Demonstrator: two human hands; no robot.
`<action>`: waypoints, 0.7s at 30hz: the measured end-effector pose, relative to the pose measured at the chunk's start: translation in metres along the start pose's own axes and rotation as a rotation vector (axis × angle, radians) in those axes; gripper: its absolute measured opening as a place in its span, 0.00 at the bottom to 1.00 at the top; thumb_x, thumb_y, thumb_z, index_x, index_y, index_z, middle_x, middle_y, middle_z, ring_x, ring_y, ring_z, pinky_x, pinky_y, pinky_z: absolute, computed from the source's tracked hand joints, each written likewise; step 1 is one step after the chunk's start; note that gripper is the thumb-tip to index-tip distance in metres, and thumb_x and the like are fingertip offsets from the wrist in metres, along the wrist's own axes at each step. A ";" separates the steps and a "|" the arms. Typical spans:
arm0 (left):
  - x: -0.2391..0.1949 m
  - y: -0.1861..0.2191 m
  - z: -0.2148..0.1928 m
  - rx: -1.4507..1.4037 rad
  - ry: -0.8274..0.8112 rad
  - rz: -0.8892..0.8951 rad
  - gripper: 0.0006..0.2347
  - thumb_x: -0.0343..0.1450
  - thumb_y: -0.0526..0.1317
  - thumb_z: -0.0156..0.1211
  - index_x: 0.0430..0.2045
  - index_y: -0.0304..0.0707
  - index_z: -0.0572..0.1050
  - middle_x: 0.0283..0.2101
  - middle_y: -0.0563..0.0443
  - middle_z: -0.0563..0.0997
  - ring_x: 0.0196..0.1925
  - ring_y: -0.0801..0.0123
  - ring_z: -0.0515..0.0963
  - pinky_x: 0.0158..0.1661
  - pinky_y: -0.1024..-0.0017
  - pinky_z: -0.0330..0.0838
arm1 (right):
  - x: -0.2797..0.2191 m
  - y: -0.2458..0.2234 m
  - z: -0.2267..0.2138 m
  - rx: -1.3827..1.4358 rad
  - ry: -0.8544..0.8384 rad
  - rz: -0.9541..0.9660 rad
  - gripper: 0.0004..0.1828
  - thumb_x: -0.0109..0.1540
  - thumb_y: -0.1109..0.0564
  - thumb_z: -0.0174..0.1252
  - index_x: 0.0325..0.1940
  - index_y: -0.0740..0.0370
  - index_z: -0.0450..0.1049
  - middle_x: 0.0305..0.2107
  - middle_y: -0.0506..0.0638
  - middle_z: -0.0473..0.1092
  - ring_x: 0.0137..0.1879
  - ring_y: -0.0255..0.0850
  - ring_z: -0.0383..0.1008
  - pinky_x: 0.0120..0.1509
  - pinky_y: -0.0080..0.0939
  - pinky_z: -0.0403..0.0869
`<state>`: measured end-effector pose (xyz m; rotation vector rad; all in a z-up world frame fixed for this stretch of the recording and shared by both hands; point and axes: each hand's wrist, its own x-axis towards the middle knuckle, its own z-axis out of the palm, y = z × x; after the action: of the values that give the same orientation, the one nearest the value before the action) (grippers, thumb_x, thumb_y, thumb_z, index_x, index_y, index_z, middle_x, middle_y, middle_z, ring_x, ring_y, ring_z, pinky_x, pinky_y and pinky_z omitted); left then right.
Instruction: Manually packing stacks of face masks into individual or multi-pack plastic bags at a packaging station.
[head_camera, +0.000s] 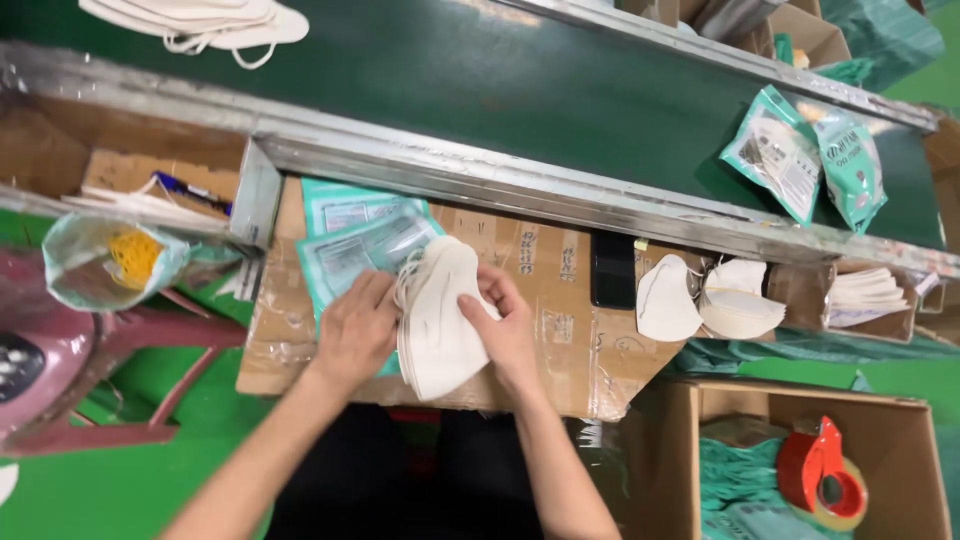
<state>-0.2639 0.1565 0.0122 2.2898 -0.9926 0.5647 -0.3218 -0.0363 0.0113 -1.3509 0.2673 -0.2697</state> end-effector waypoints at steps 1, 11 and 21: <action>0.003 0.001 -0.003 0.000 -0.005 0.014 0.05 0.58 0.30 0.61 0.23 0.34 0.72 0.34 0.46 0.74 0.40 0.53 0.78 0.35 0.61 0.75 | 0.002 0.006 -0.006 0.008 0.010 -0.006 0.21 0.59 0.61 0.63 0.57 0.58 0.71 0.37 0.47 0.77 0.44 0.32 0.76 0.50 0.32 0.74; 0.012 0.050 -0.007 -0.211 0.168 0.084 0.10 0.63 0.29 0.64 0.36 0.29 0.79 0.38 0.42 0.81 0.40 0.52 0.81 0.40 0.59 0.77 | -0.019 -0.014 -0.014 -0.621 0.153 -0.340 0.13 0.54 0.63 0.67 0.42 0.68 0.76 0.40 0.48 0.71 0.45 0.36 0.74 0.48 0.33 0.72; -0.048 0.046 0.064 -0.958 0.005 -0.928 0.27 0.71 0.33 0.63 0.65 0.26 0.59 0.65 0.38 0.69 0.65 0.59 0.68 0.66 0.60 0.57 | -0.019 -0.016 -0.017 -0.416 0.348 0.038 0.24 0.52 0.64 0.69 0.52 0.59 0.72 0.41 0.47 0.73 0.49 0.38 0.73 0.55 0.39 0.73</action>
<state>-0.3195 0.1146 -0.0476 1.5721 -0.0364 -0.2687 -0.3461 -0.0484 0.0243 -1.7038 0.6677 -0.4341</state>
